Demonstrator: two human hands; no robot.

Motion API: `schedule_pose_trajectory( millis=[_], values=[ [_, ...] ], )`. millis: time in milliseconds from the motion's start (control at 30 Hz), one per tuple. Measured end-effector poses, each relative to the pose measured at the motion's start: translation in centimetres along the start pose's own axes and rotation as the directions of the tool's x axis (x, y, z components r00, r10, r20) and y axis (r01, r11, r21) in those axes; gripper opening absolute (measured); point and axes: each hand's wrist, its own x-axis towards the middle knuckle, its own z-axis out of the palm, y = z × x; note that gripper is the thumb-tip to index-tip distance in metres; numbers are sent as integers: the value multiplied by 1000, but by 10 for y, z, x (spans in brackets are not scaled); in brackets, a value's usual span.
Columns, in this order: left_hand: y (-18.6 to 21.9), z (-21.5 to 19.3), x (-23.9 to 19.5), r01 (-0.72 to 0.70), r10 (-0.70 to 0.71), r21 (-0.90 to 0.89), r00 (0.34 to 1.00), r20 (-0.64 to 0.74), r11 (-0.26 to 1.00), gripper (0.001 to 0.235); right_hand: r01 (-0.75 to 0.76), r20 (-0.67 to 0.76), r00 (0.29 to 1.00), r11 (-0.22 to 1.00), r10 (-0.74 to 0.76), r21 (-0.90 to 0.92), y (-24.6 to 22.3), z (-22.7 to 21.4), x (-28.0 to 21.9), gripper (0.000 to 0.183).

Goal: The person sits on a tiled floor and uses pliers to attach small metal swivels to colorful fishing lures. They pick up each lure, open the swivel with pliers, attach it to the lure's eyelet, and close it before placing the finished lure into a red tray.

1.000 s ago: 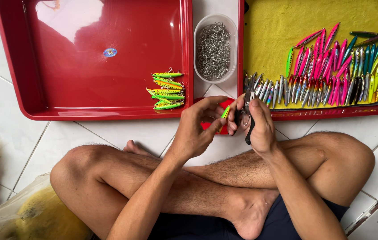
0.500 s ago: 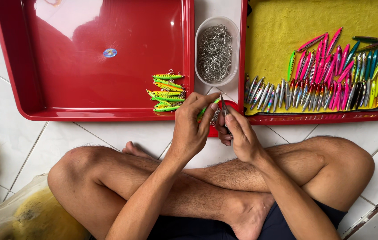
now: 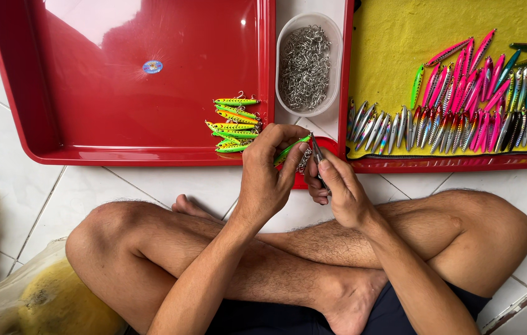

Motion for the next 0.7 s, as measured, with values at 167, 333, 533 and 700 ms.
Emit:
schedule_pose_trajectory(
  millis=[167,333,533,700],
  values=[
    [2,-2,1,-29,29,30,1000,7,999,10,-21,-3,1000,997,21,78,-3,1,0,40],
    [0,-2,1,-30,30,27,1000,8,999,11,-28,0,1000,996,29,90,-2,-1,0,40],
    [2,-3,1,-24,24,26,1000,6,999,11,-36,8,999,993,35,116,-3,0,0,39],
    [1,-3,1,-25,25,27,1000,10,999,11,-43,11,999,991,42,126,-6,2,-1,40]
  ],
)
